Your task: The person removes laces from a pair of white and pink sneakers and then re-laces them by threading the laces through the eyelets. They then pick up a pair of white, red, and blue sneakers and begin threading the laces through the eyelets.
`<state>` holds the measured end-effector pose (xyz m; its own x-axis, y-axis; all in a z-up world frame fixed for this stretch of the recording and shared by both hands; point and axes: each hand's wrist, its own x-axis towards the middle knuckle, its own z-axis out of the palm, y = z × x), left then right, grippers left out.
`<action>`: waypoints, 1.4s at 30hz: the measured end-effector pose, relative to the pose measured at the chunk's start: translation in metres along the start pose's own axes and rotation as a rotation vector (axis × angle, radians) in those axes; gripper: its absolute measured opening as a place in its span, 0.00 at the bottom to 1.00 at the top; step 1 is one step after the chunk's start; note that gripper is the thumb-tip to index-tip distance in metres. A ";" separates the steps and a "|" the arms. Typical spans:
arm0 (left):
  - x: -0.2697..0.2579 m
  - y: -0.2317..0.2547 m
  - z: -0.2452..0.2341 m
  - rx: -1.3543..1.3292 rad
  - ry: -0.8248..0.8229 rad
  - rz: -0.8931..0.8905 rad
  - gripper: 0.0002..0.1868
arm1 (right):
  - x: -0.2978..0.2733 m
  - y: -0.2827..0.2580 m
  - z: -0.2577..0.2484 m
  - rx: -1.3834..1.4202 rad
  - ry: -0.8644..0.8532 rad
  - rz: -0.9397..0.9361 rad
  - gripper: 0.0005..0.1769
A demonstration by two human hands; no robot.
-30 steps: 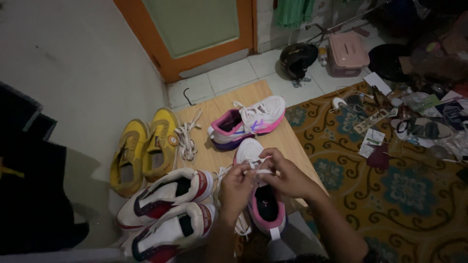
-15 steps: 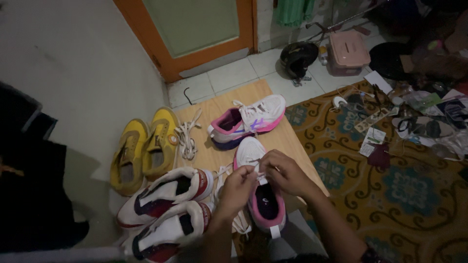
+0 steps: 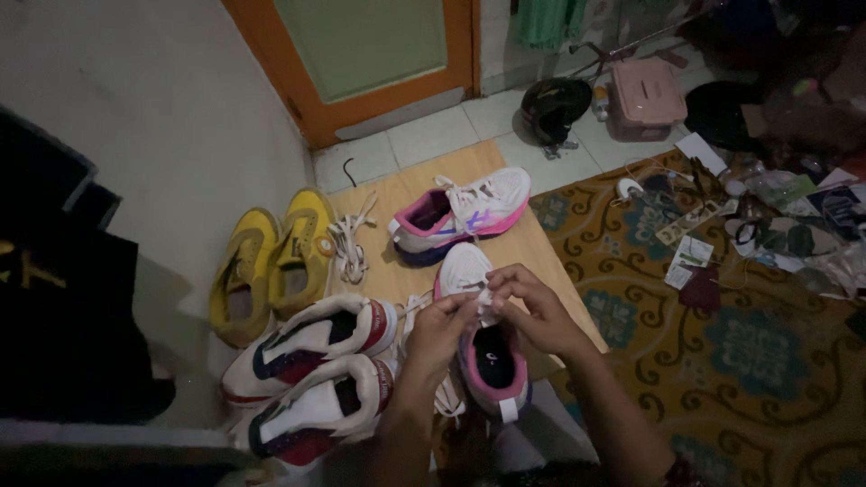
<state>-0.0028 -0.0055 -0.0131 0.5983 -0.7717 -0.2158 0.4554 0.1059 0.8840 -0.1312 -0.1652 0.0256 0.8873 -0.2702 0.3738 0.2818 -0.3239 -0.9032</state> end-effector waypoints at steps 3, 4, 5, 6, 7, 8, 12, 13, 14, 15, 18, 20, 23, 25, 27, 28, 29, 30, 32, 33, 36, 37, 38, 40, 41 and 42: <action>0.001 -0.001 0.000 0.091 0.024 0.075 0.14 | -0.005 0.020 0.004 0.385 0.106 0.198 0.05; 0.001 -0.002 0.000 0.085 0.038 0.076 0.13 | -0.008 0.026 0.004 0.440 0.138 0.195 0.05; 0.002 -0.001 -0.001 0.081 0.051 0.080 0.13 | -0.010 0.032 0.002 0.495 0.170 0.188 0.06; 0.002 -0.001 -0.001 0.076 0.063 0.084 0.12 | -0.011 0.037 0.001 0.549 0.202 0.181 0.08; 0.002 0.001 -0.002 0.170 0.098 0.182 0.12 | -0.011 0.041 -0.001 0.589 0.205 0.183 0.09; 0.000 0.002 -0.004 0.264 0.134 0.279 0.11 | -0.011 0.044 -0.003 0.629 0.208 0.184 0.11; -0.009 0.005 -0.012 0.753 0.339 0.424 0.11 | -0.017 0.047 -0.007 0.851 0.263 0.269 0.14; -0.010 0.007 -0.013 0.759 0.351 0.464 0.11 | -0.019 0.047 -0.008 0.860 0.274 0.330 0.14; -0.011 0.008 -0.014 0.766 0.362 0.504 0.12 | -0.021 0.046 -0.007 0.868 0.284 0.392 0.15; -0.012 0.009 -0.014 0.773 0.374 0.545 0.12 | -0.022 0.045 -0.007 0.876 0.293 0.453 0.16; -0.016 0.008 -0.015 0.712 0.389 0.354 0.14 | -0.028 0.051 -0.008 1.050 0.216 0.364 0.15; -0.019 0.007 -0.016 0.718 0.422 0.357 0.14 | -0.029 0.058 -0.012 1.013 0.191 0.319 0.14; -0.026 0.004 -0.016 0.825 0.470 0.382 0.15 | -0.037 0.064 -0.019 0.894 0.221 0.395 0.14; -0.033 0.003 -0.015 0.898 0.496 0.371 0.15 | -0.037 0.060 -0.020 0.664 0.204 0.327 0.13; -0.037 0.004 -0.012 0.939 0.508 0.327 0.16 | -0.036 0.044 -0.021 0.305 0.130 0.090 0.12; -0.038 0.006 -0.010 0.880 0.455 0.301 0.16 | -0.034 0.034 -0.022 0.150 0.123 0.170 0.12; -0.044 0.006 -0.010 0.821 0.405 0.268 0.17 | -0.033 0.023 -0.022 -0.003 0.113 0.256 0.13; -0.048 0.007 -0.008 0.761 0.355 0.235 0.18 | -0.033 0.011 -0.022 -0.157 0.101 0.340 0.15; -0.057 0.007 -0.004 0.749 0.316 0.291 0.18 | -0.032 -0.008 -0.013 -0.322 -0.011 0.441 0.30; -0.060 0.009 -0.001 0.743 0.297 0.322 0.18 | -0.030 -0.016 -0.009 -0.407 -0.068 0.487 0.39; -0.067 0.018 0.005 0.803 0.312 0.269 0.17 | -0.025 -0.025 0.010 -0.475 -0.064 0.444 0.30; -0.069 0.022 0.007 0.774 0.290 0.258 0.18 | -0.028 -0.027 0.011 -0.445 -0.024 0.457 0.30; -0.071 0.027 0.008 0.745 0.267 0.246 0.18 | -0.031 -0.027 0.011 -0.415 0.017 0.470 0.30; -0.073 0.034 0.009 0.735 0.237 0.209 0.18 | -0.043 -0.026 0.009 -0.360 0.125 0.486 0.30; -0.074 0.038 0.009 0.752 0.229 0.183 0.18 | -0.049 -0.025 0.006 -0.337 0.193 0.489 0.30; -0.073 0.041 0.008 0.769 0.220 0.158 0.18 | -0.052 -0.023 0.004 -0.313 0.262 0.493 0.29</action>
<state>-0.0327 0.0500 0.0425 0.7701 -0.6340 -0.0708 -0.1770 -0.3190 0.9311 -0.1827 -0.1397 0.0263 0.7558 -0.6548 0.0056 -0.2916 -0.3442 -0.8925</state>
